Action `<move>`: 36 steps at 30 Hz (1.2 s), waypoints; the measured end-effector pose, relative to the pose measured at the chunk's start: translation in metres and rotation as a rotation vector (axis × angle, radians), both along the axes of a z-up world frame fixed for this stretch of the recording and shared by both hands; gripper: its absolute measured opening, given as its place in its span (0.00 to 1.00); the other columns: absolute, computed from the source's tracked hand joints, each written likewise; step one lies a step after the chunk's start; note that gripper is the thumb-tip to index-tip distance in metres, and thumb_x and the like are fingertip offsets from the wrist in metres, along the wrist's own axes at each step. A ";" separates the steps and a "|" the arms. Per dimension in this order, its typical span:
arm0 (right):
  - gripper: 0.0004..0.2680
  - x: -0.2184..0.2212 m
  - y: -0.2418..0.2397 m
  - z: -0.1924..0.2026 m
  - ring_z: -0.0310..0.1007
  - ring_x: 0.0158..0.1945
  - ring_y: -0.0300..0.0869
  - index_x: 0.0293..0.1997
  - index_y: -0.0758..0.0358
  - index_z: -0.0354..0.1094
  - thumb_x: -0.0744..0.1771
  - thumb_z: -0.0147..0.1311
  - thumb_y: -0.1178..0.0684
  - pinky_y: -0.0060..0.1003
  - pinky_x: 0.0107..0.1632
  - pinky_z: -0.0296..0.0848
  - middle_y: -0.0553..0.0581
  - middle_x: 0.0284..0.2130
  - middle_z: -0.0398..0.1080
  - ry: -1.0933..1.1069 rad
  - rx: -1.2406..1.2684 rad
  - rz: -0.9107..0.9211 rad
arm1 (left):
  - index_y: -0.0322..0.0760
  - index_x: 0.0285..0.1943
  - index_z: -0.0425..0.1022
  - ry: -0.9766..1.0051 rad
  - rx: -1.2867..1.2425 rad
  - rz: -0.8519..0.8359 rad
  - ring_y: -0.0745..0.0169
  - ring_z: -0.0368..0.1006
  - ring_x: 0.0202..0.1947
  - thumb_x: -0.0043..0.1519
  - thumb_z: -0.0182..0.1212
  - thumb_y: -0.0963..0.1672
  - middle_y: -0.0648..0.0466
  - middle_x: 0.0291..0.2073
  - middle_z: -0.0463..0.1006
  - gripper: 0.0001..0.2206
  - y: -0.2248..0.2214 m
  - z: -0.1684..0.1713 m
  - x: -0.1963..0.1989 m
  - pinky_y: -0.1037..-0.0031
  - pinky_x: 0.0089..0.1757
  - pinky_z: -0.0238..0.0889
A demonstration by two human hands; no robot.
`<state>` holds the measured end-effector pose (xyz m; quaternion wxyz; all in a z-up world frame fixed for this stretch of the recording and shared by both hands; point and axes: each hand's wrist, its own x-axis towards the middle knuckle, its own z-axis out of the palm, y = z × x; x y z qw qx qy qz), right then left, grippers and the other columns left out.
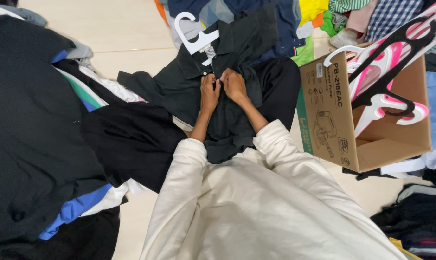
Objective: The person is organizing a pile of clothes by putting individual shirts onto hangers.
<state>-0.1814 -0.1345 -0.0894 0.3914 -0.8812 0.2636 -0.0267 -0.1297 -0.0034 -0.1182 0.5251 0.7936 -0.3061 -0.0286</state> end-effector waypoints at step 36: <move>0.10 0.016 0.009 0.023 0.82 0.40 0.54 0.46 0.64 0.66 0.64 0.61 0.65 0.40 0.39 0.81 0.68 0.35 0.77 -0.344 0.098 -0.306 | 0.35 0.51 0.78 0.129 -0.157 0.087 0.53 0.79 0.39 0.66 0.64 0.39 0.50 0.37 0.77 0.07 -0.004 0.019 0.021 0.73 0.38 0.76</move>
